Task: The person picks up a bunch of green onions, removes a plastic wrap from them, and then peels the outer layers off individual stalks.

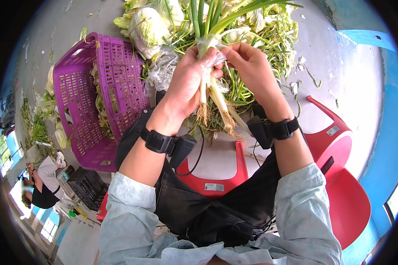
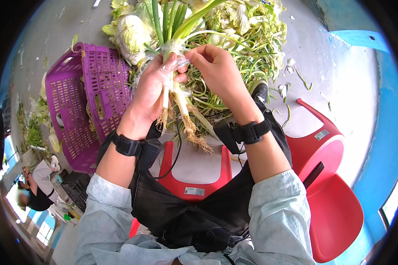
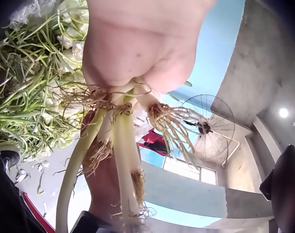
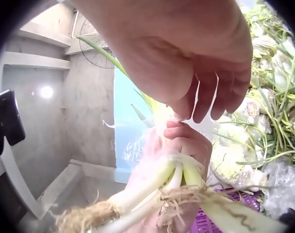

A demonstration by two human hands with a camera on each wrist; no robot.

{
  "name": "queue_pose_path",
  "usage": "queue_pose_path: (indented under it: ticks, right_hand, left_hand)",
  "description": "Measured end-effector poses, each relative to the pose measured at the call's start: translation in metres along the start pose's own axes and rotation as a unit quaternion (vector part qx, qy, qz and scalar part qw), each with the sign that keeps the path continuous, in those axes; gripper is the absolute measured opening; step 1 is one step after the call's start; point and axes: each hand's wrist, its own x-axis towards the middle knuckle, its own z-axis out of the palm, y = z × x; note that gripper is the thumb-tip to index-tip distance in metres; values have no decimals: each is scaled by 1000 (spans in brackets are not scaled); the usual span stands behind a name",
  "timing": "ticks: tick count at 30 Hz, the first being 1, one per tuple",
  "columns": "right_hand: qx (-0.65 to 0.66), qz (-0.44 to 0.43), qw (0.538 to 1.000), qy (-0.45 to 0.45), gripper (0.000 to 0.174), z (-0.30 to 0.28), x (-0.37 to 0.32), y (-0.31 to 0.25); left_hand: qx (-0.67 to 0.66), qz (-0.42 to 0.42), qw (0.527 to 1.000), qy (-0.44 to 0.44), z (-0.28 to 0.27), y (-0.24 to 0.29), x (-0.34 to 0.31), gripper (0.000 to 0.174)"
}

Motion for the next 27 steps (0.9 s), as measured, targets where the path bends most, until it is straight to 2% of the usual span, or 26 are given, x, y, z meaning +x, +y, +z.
queue_pose_path:
  ticks: [2,6,8,11,17,20,23,24,27]
  right_hand:
    - [-62,-6,998,-6,22,-6,0,1]
    - [50,19,997,-48,17,-11,-1,-3]
    - [99,64,991,-69,17,-16,-3,-10]
    - [127,44,988,-72,17,-17,-5,-15]
    - [35,23,997,-67,18,-24,-3,-11]
    - [-85,-15,996,-7,19,-22,-2,-10]
    - [-204,-172,962,58,26,-15,-4,-10]
    - [-174,-190,965,44,32,-15,-5,-13]
    - [-257,-251,933,27,35,-8,-13,-25]
  left_hand:
    - [17,-34,999,5,1,4,-3,34]
    - [28,-76,996,-36,-1,3,-4,39]
    - [40,-57,997,-19,4,1,-3,39]
    - [84,-44,995,-16,7,-1,-3,39]
    - [130,-105,985,-32,6,-1,-5,36]
    - [153,-105,983,-18,1,-15,-4,31]
    - [179,-84,980,-7,1,-22,-4,27]
    - [192,-68,979,-4,1,-22,-4,26]
    - [240,-21,971,4,1,-22,-3,23]
